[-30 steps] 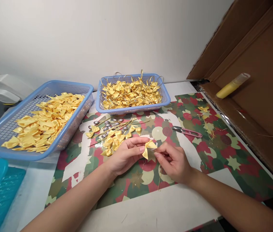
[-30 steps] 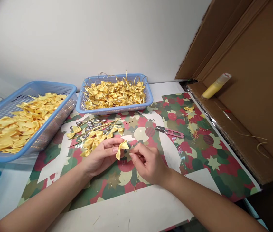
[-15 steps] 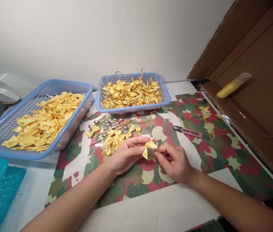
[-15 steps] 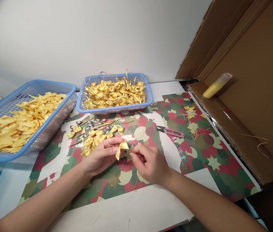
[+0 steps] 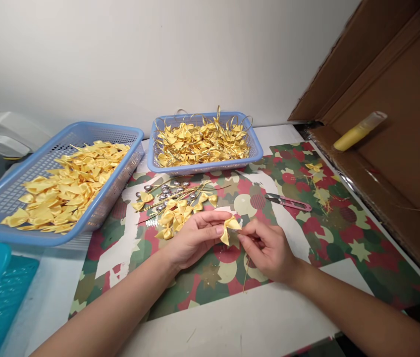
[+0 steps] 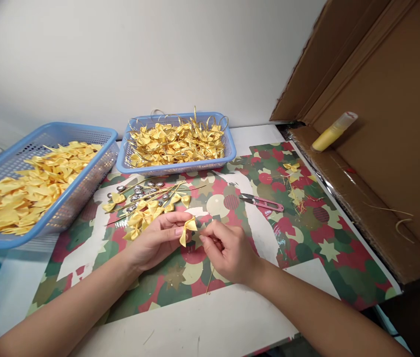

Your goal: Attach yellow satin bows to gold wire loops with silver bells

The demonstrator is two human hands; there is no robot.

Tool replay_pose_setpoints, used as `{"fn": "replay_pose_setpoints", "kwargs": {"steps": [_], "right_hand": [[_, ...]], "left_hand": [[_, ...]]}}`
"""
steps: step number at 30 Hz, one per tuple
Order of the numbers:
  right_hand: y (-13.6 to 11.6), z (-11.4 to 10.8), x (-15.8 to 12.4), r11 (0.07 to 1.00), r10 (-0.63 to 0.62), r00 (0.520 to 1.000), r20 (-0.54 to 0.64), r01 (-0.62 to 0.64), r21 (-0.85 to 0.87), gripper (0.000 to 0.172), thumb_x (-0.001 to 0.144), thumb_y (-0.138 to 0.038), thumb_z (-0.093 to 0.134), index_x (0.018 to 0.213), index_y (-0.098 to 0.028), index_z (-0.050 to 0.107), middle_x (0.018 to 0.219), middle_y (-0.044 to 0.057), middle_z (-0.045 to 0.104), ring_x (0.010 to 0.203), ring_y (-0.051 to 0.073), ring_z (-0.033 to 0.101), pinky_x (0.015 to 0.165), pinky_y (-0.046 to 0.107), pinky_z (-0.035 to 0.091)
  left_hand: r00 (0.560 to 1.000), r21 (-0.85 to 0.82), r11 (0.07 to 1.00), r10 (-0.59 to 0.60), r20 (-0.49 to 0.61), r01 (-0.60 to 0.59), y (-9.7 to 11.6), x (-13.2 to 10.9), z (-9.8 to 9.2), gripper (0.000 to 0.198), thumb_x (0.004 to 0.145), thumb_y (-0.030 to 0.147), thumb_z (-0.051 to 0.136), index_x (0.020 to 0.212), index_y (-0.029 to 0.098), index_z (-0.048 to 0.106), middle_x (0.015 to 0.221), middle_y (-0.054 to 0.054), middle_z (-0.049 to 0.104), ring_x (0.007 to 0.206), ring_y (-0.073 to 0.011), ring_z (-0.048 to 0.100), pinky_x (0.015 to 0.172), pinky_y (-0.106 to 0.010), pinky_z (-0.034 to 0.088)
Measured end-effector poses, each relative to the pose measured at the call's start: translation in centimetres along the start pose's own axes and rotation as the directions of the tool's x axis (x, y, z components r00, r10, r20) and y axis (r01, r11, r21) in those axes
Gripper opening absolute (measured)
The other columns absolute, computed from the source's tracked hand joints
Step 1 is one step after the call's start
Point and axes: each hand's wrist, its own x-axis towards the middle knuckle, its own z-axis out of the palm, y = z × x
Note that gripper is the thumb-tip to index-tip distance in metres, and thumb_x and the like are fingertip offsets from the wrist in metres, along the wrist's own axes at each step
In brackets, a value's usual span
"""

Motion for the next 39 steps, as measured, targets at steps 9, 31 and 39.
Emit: {"fn": "replay_pose_setpoints", "kwargs": {"steps": [9, 31, 39], "right_hand": [[0.01, 0.09, 0.07, 0.999, -0.016, 1.0, -0.004, 0.016, -0.031, 0.016, 0.088, -0.012, 0.047, 0.075, -0.022, 0.046, 0.051, -0.008, 0.043, 0.038, 0.007, 0.041, 0.038, 0.019, 0.032], [-0.27, 0.08, 0.45, 0.998, -0.061, 0.997, -0.042, 0.059, -0.034, 0.019, 0.087, -0.011, 0.049, 0.073, -0.022, 0.043, 0.052, -0.009, 0.035, 0.039, 0.006, 0.032, 0.037, 0.019, 0.025], [-0.43, 0.18, 0.23, 0.999, -0.015, 1.0, -0.025, 0.016, 0.036, 0.019, 0.088, -0.011, 0.05, 0.074, -0.022, 0.044, 0.049, -0.009, 0.04, 0.037, 0.005, 0.037, 0.035, 0.018, 0.027]], "left_hand": [[1.0, 0.038, 0.999, -0.026, -0.002, 0.026, -0.22, -0.01, -0.1, 0.027, 0.063, 0.018, 0.087, 0.088, 0.016, 0.078, 0.079, -0.003, 0.073, 0.069, -0.0121, 0.064, 0.069, -0.023, 0.049], [1.0, 0.078, 0.997, 0.029, 0.002, -0.029, -0.48, 0.16, 0.28, 0.022, 0.061, 0.022, 0.088, 0.081, 0.019, 0.079, 0.077, -0.001, 0.074, 0.069, -0.0109, 0.065, 0.069, -0.021, 0.05], [0.998, 0.092, 0.995, 0.029, 0.06, -0.034, -0.51, 0.05, 0.44, 0.023, 0.067, 0.018, 0.084, 0.09, 0.02, 0.078, 0.085, -0.002, 0.075, 0.076, -0.0121, 0.067, 0.073, -0.023, 0.052]]}}
